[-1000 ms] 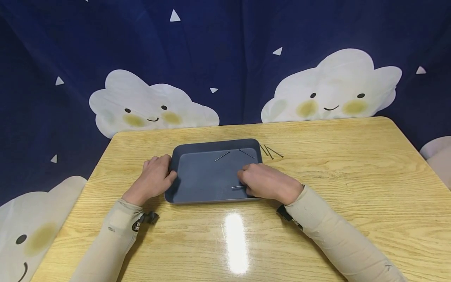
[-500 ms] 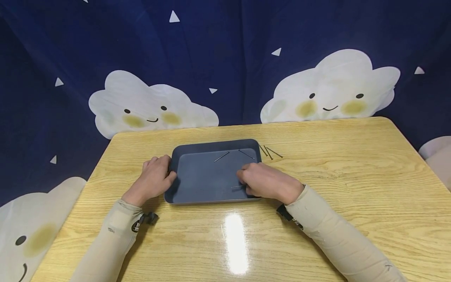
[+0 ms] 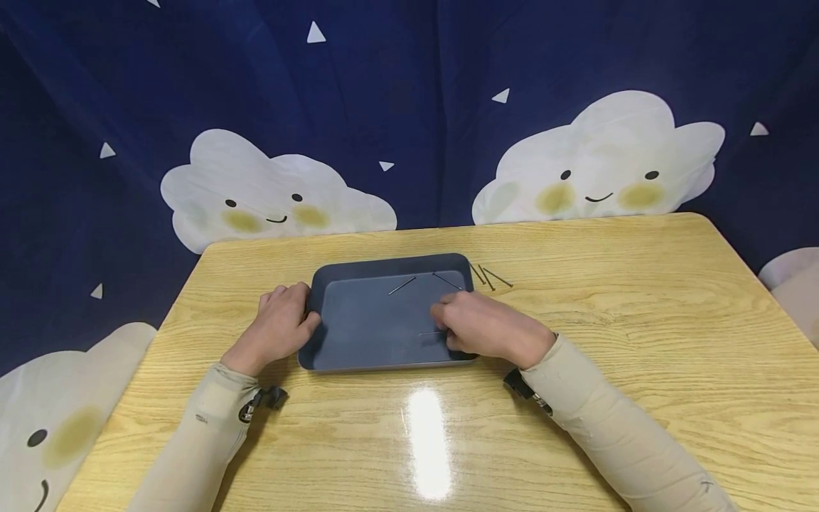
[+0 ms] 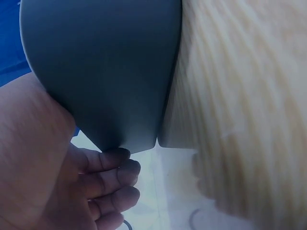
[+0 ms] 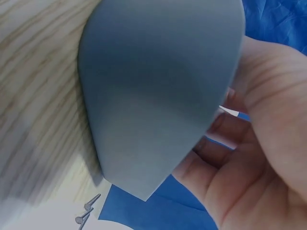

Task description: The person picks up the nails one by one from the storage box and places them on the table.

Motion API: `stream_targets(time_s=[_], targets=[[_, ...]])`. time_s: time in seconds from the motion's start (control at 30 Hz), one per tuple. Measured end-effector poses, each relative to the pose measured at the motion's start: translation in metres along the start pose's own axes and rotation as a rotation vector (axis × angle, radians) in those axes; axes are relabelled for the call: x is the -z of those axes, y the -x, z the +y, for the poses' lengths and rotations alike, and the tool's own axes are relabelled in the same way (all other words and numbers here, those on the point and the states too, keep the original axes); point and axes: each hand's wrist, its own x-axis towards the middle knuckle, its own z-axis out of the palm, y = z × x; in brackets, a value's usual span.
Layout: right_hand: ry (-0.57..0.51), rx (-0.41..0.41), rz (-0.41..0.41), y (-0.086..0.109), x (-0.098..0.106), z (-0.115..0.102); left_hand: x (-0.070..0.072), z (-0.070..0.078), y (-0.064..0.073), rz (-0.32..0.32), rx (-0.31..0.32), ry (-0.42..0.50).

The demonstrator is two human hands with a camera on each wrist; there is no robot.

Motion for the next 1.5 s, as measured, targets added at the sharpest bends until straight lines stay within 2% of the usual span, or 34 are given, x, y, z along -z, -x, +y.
stream_targets(time_s=[0.53,1.03,1.5], targets=[[-0.002,-0.01,0.018,0.002,0.009,0.003,0.001,0.001,0.001,-0.001,0.004,0.005],[0.047,-0.004,0.096,0.004,0.014,0.005,0.001,0.001,0.001,-0.002,0.003,0.008],[0.045,-0.023,0.115,0.007,0.02,0.008,0.0,0.0,0.0,-0.011,0.008,0.012]])
